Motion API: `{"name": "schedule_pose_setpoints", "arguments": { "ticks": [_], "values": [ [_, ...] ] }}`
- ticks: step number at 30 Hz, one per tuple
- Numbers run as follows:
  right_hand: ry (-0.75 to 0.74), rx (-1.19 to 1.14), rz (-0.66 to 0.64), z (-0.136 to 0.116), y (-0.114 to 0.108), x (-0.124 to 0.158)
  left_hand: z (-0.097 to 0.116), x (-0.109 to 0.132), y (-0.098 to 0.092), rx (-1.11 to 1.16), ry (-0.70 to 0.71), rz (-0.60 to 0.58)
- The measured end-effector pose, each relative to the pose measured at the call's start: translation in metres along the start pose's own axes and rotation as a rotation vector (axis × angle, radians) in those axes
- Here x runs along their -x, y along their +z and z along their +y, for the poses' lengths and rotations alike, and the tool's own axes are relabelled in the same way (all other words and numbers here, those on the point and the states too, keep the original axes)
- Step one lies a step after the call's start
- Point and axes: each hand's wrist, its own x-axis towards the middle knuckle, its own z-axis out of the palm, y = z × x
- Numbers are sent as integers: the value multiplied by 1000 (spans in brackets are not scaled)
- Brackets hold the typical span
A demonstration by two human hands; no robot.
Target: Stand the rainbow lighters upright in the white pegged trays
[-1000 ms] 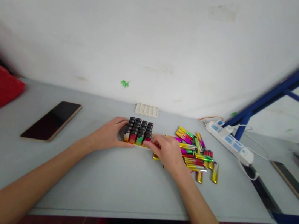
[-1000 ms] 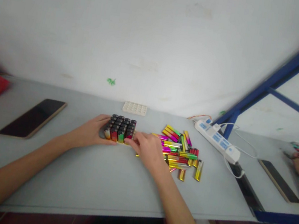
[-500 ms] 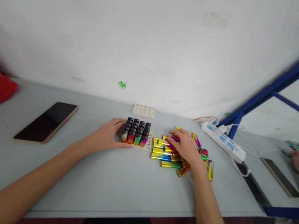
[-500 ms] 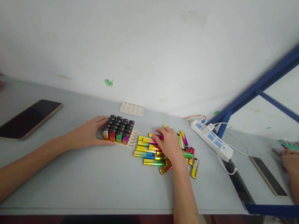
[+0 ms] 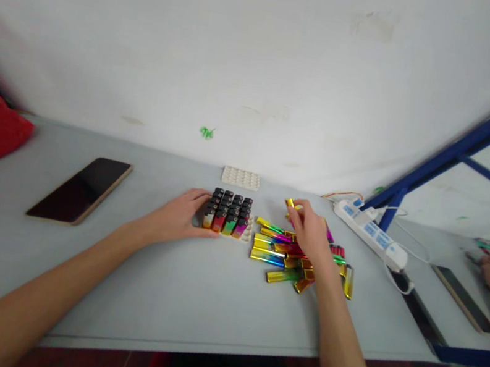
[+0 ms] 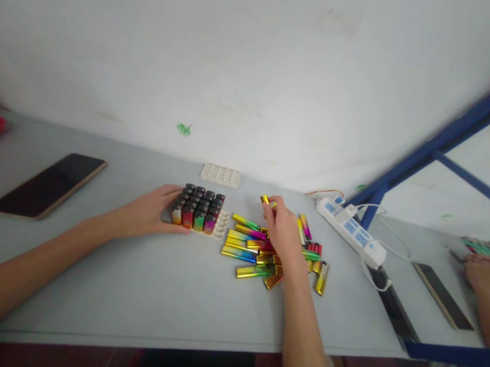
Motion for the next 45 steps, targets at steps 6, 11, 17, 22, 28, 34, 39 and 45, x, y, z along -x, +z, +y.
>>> {"name": "schedule_pose_setpoints", "arguments": {
  "ticks": [6,11,17,22,28,34,39,45],
  "values": [
    [282,-586,178,-30,9,-15,-3,-2,0,8,27,5],
    [266,-800,62,-49,30,-35,-2,-1,-2,-8,20,8],
    [229,-866,-196,-66,50,-24,-3,2,-3,-3,16,-36],
    [224,-719,-161,-73,56,-12,-4,5,-2,7,8,-32],
    [373,-692,-212,-77,63,-13,-3,7,-3,-17,24,-15],
    [398,-684,-189,-74,63,-16,-4,8,-2,-6,28,-13],
    [356,-678,-153,-68,64,-17,-4,8,-2,7,7,-16],
    [131,-692,-121,-57,58,-15,-3,7,-4,5,-6,-34]
  ]
}}
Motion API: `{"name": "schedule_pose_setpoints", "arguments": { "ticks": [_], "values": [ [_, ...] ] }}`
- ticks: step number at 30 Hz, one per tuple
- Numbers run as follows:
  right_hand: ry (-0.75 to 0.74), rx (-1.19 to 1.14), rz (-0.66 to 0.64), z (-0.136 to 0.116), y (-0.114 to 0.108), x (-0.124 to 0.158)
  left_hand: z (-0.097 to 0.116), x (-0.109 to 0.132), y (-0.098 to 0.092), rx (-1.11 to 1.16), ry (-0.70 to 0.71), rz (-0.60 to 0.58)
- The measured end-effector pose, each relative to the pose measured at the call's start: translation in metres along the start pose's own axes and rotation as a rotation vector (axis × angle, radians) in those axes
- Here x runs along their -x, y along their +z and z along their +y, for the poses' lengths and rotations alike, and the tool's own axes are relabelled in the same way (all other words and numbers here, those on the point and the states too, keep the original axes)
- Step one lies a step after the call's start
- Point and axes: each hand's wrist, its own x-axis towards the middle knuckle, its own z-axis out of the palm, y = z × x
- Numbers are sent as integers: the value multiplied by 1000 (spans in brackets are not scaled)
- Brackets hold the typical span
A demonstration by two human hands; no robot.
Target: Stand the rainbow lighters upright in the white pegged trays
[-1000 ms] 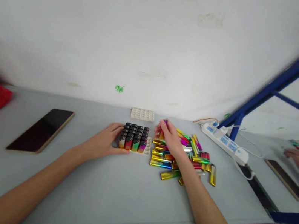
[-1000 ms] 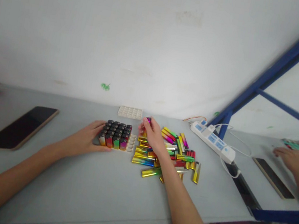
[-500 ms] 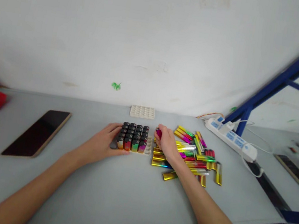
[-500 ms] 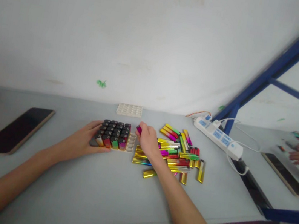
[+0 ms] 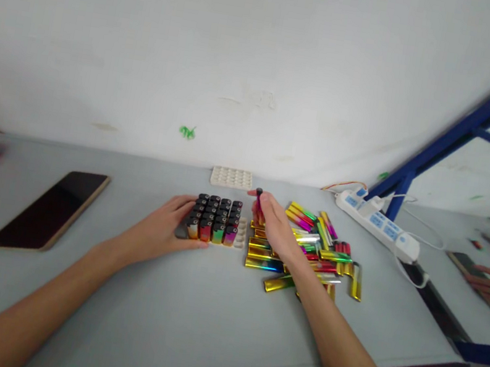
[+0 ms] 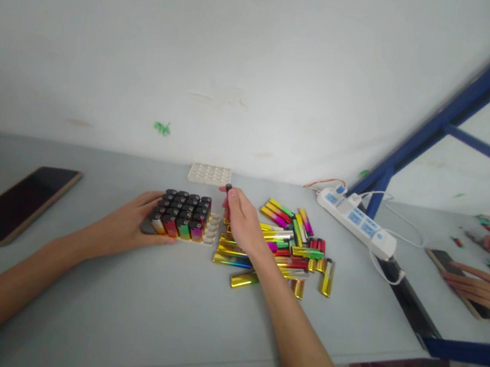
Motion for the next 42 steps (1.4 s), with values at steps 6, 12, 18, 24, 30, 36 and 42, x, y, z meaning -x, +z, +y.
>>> {"name": "schedule_pose_setpoints", "arguments": {
  "ticks": [6,12,18,24,30,36,42],
  "values": [
    [-115,37,-29,4,-8,7,3,-2,-4,-28,15,-7],
    [-142,419,-30,10,-6,6,0,-4,-2,-44,25,20],
    [-197,670,-208,1,-5,4,5,-3,-3,-37,-7,6],
    [-228,751,-264,-9,-26,8,0,-2,-1,-10,-29,10],
    [-181,835,-267,6,-75,5,-2,-1,1,-14,-16,20],
    [-109,837,-245,11,-74,5,4,-1,0,10,-8,25],
    [-92,631,26,6,-67,7,5,-1,2,14,-29,12]
  ]
}}
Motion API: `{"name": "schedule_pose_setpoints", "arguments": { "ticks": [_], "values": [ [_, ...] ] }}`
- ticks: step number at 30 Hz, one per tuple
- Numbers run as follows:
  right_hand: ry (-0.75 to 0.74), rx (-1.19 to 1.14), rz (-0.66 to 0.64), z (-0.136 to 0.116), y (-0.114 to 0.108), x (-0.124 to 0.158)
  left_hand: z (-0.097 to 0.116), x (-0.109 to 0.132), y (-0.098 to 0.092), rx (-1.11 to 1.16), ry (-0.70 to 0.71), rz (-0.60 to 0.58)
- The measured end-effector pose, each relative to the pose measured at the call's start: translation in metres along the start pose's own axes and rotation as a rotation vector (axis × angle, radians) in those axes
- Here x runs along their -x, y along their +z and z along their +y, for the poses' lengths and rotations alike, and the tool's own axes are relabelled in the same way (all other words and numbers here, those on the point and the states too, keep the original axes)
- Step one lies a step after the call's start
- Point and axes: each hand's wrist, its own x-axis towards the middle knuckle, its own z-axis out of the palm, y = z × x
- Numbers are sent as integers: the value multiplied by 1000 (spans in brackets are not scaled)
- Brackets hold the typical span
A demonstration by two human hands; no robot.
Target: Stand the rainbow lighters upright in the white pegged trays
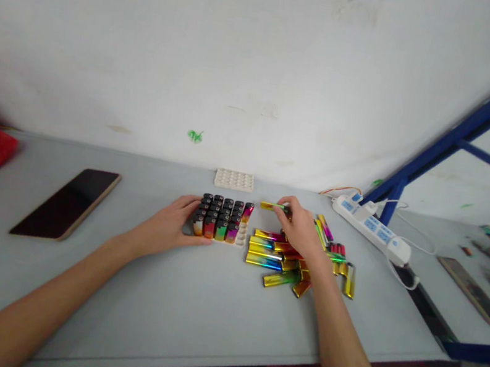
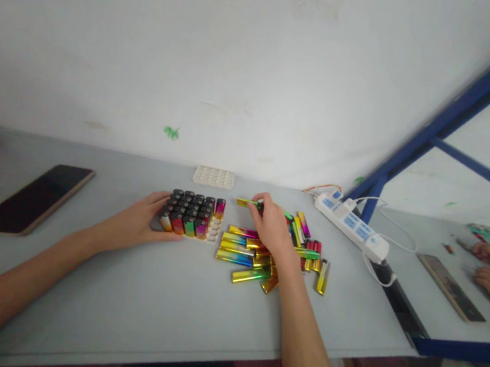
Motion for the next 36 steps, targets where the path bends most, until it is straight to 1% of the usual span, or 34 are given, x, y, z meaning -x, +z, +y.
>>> {"name": "schedule_pose_setpoints", "arguments": {
  "ticks": [3,6,8,10,13,15,16,21,23,27,33,36],
  "values": [
    [31,-273,114,-8,8,-3,0,1,1,7,5,-3],
    [121,-591,134,-20,17,-5,-1,1,1,11,21,11],
    [173,-752,91,-29,21,-5,-2,1,1,15,34,18],
    [203,-870,5,-37,23,-3,-3,1,1,20,40,30],
    [234,-951,-105,-45,25,0,-4,-1,2,19,44,35],
    [243,-905,-113,-48,28,2,-4,-2,2,15,45,28],
    [232,-840,-94,-48,30,3,-4,-2,1,12,45,27],
    [48,-268,156,-51,36,9,-5,0,2,3,38,40],
    [26,-130,185,-52,38,11,-6,1,3,5,36,44],
    [25,-75,163,-52,41,12,-9,2,5,18,32,54],
    [11,-101,138,-51,40,13,-8,4,6,26,16,53],
    [-32,-145,82,-53,36,14,-8,5,6,26,21,47]
  ]
}}
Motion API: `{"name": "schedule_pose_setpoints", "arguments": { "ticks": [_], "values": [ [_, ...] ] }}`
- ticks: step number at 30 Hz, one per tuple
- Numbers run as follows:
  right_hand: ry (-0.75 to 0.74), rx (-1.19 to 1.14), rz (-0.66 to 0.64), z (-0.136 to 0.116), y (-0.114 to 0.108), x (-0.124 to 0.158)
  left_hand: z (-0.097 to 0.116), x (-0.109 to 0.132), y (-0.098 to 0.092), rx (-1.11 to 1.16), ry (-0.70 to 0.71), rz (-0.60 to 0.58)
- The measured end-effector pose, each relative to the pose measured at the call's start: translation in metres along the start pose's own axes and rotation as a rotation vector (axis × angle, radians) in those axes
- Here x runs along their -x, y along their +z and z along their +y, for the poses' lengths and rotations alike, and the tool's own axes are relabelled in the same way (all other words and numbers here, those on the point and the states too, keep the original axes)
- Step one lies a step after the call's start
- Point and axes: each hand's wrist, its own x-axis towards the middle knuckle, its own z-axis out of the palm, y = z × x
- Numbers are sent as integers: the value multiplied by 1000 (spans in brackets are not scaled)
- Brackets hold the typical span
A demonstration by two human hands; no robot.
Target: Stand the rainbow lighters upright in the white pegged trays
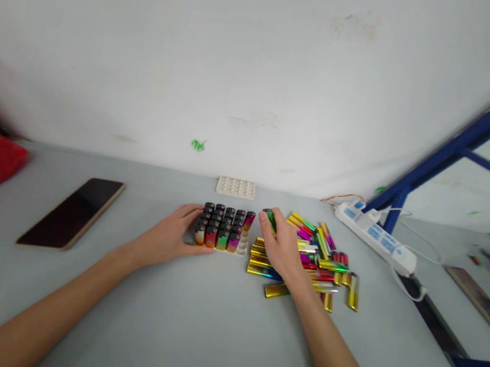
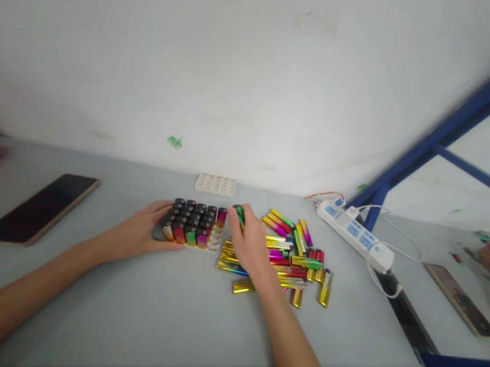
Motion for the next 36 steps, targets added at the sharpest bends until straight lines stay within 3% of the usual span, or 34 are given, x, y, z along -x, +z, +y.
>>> {"name": "schedule_pose_setpoints", "arguments": {
  "ticks": [8,18,25,29,34,36],
  "values": [
    [-222,56,-116,1,-11,-1,0,0,-2,16,2,-8],
    [-145,137,-231,4,-9,-1,2,-3,-4,18,4,-8],
    [-131,466,-397,-12,-20,-5,-3,-5,-3,12,16,-7],
    [-108,538,-493,-21,-23,-10,-5,-5,-1,8,23,2],
    [29,674,-430,-29,-13,-11,-6,-3,-2,-3,17,-9],
    [42,626,-430,-28,-15,-11,-5,-3,-3,-3,11,-14]
  ]
}}
